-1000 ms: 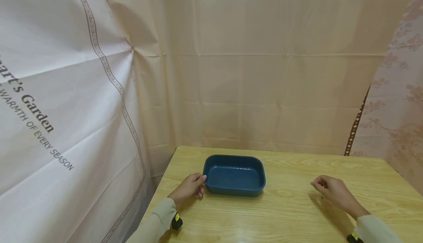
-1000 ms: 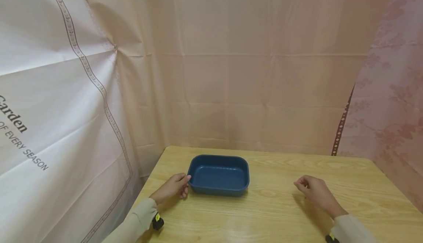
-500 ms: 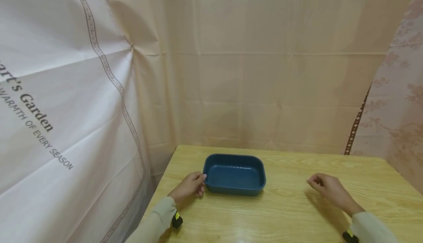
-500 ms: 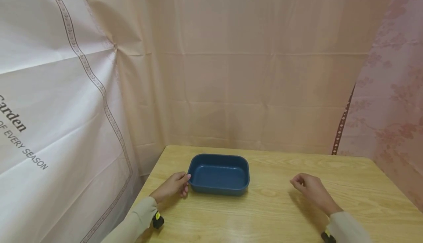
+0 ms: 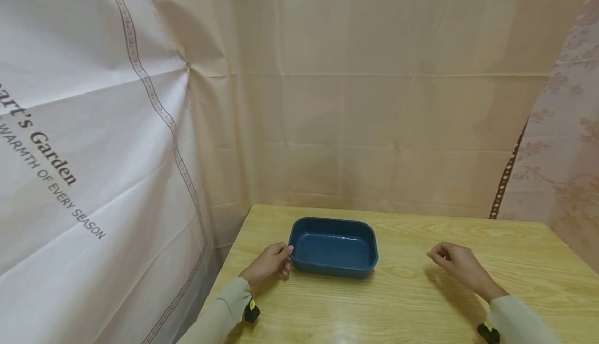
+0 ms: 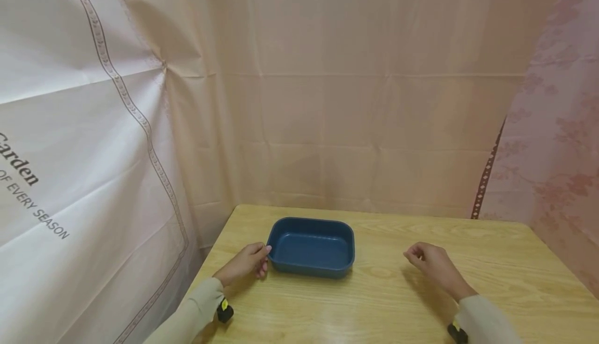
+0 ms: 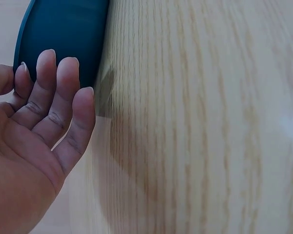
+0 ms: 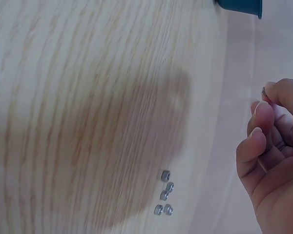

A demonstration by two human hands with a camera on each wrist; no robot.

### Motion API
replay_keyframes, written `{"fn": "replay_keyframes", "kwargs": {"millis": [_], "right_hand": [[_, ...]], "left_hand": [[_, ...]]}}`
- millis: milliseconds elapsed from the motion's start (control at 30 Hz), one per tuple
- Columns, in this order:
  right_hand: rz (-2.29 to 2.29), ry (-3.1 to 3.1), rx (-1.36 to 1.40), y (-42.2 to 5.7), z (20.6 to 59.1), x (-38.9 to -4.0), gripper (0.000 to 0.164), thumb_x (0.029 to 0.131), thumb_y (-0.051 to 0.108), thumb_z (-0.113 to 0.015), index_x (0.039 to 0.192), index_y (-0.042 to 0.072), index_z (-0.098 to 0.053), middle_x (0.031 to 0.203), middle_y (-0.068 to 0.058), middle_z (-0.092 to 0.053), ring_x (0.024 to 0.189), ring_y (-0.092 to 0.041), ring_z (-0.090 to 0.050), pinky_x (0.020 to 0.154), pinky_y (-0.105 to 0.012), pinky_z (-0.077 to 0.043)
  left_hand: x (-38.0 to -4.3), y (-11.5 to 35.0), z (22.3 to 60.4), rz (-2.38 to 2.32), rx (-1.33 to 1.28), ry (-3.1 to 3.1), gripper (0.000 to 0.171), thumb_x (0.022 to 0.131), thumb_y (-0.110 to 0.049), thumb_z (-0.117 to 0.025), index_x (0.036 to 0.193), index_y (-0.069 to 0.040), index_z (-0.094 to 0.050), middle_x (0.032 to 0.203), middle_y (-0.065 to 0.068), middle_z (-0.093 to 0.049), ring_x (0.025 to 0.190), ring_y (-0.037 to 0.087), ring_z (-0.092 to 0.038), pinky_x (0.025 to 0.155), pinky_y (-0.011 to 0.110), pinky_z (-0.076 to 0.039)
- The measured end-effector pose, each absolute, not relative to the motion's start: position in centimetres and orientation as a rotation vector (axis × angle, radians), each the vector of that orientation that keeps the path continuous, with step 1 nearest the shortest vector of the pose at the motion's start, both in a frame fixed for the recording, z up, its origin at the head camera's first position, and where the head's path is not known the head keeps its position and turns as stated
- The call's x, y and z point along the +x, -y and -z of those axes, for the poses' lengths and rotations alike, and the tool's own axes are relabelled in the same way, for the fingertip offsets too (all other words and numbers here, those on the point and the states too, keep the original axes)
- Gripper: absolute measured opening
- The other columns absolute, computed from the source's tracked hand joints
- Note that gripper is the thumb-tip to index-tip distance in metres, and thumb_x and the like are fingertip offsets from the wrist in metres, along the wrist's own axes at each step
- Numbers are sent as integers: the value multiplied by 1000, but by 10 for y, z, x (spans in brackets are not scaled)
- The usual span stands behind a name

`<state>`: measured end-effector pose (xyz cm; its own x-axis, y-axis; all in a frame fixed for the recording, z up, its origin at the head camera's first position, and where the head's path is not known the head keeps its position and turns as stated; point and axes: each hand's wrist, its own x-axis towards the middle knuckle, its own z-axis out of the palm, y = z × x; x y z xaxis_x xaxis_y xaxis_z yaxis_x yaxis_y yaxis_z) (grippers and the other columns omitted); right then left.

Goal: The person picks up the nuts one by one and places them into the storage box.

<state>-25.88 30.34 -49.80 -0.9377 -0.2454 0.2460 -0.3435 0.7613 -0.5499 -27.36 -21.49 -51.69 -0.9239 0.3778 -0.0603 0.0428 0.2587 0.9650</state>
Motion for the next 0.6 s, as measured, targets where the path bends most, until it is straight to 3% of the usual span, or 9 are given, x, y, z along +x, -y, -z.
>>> {"fn": "replay_keyframes", "kwargs": {"millis": [600], "right_hand": [[-1015, 2852, 473, -287, 492, -265, 29, 105, 29, -62, 106, 2, -70, 86, -3, -67, 62, -14, -55, 51, -28, -47]], "left_hand": [[-272, 216, 516, -1701, 416, -2256, 43, 112, -35, -45, 100, 5, -55, 79, 10, -62, 63, 18, -60, 59, 30, -52]]}}
